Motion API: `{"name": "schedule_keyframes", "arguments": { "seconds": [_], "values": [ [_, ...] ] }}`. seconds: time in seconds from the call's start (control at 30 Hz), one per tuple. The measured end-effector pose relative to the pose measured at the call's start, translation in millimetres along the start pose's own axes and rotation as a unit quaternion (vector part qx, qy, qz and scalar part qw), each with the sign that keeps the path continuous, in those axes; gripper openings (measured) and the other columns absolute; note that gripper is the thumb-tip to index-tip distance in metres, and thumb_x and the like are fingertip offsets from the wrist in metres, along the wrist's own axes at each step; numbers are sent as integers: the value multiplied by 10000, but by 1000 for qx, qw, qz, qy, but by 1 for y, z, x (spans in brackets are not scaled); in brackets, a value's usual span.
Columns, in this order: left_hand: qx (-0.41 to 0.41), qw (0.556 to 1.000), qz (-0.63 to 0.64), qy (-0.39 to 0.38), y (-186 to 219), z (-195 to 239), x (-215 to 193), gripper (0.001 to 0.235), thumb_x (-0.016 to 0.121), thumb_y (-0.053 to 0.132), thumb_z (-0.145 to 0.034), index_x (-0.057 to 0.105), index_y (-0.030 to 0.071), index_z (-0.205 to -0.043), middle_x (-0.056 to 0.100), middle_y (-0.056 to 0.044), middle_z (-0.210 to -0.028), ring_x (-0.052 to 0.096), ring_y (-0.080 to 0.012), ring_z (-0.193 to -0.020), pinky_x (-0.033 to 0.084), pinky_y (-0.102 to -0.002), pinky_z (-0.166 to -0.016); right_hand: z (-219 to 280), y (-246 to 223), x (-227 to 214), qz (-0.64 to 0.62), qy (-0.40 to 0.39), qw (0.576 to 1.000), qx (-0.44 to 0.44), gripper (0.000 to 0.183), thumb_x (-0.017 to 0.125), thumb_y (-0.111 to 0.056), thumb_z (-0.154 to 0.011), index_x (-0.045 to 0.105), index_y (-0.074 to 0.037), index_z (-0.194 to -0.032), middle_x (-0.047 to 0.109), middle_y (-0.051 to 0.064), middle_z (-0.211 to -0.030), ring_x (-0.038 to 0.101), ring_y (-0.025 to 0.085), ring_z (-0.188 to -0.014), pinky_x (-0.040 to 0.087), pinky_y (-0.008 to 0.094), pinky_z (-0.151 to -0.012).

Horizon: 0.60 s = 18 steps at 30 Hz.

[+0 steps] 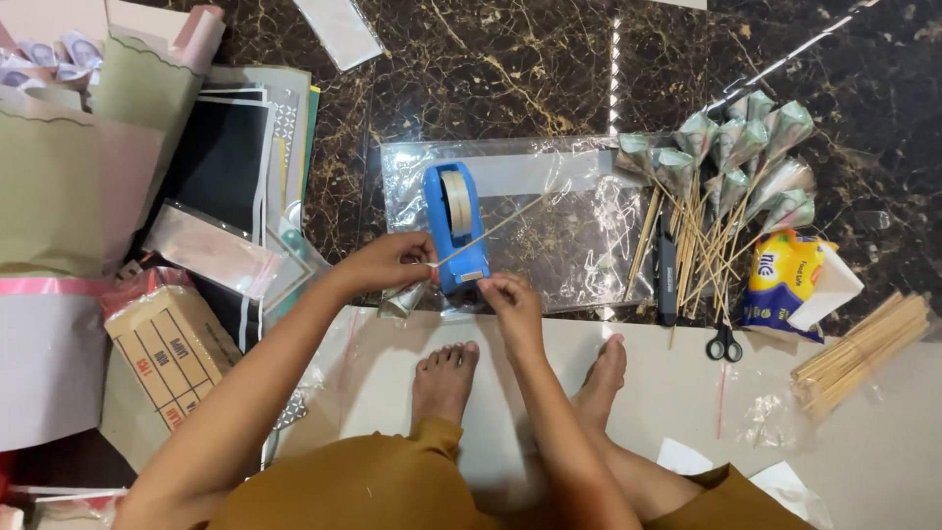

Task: The person is creating a money bouquet by folding banknotes, taping them to wooden skewers, and arranging them into a floral foam base.

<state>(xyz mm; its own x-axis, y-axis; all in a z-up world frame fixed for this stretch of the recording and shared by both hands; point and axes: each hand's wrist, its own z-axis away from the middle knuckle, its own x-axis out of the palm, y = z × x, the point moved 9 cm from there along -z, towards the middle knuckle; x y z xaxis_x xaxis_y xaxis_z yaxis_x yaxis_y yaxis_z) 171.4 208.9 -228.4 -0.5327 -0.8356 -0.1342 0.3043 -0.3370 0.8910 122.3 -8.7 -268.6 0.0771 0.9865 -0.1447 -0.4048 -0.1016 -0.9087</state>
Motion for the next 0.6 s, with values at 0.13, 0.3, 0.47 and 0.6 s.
{"name": "schedule_keyframes", "arguments": {
  "seconds": [0.13, 0.3, 0.47, 0.6],
  "values": [
    [17, 1000, 16, -2, -4, -5, 5, 204, 707, 139, -805, 707, 67, -996, 764, -96, -847, 717, -218, -780, 575, -353, -758, 12, 13, 3, -83, 4, 995, 53, 178, 754, -119, -930, 773, 41, -1004, 712, 143, -1000, 704, 196, -913, 600, 308, -879],
    [32, 999, 15, -2, -9, -20, 13, 209, 738, 160, -811, 705, 60, -991, 740, -103, -873, 719, -213, -706, 587, -354, -656, 7, 20, 5, -24, -4, 997, 77, 171, 775, -111, -900, 792, 23, -1004, 758, 190, -913, 730, 196, -799, 620, 317, -775],
    [23, 1000, 15, 1, 3, -15, 20, 235, 758, 182, -807, 709, 59, -1000, 722, -92, -884, 715, -206, -710, 592, -335, -634, 0, 18, -1, 53, 15, 997, 57, 151, 806, -144, -839, 821, -35, -942, 743, 148, -921, 754, 188, -792, 641, 314, -741],
    [25, 999, 35, 22, 7, -18, 23, 248, 766, 174, -795, 686, 69, -1005, 697, -91, -897, 737, -231, -747, 603, -361, -651, 14, -27, 2, 263, 35, 963, -51, 181, 768, -175, -894, 799, -4, -947, 654, 159, -1053, 732, 342, -895, 635, 415, -815]
  ]
}}
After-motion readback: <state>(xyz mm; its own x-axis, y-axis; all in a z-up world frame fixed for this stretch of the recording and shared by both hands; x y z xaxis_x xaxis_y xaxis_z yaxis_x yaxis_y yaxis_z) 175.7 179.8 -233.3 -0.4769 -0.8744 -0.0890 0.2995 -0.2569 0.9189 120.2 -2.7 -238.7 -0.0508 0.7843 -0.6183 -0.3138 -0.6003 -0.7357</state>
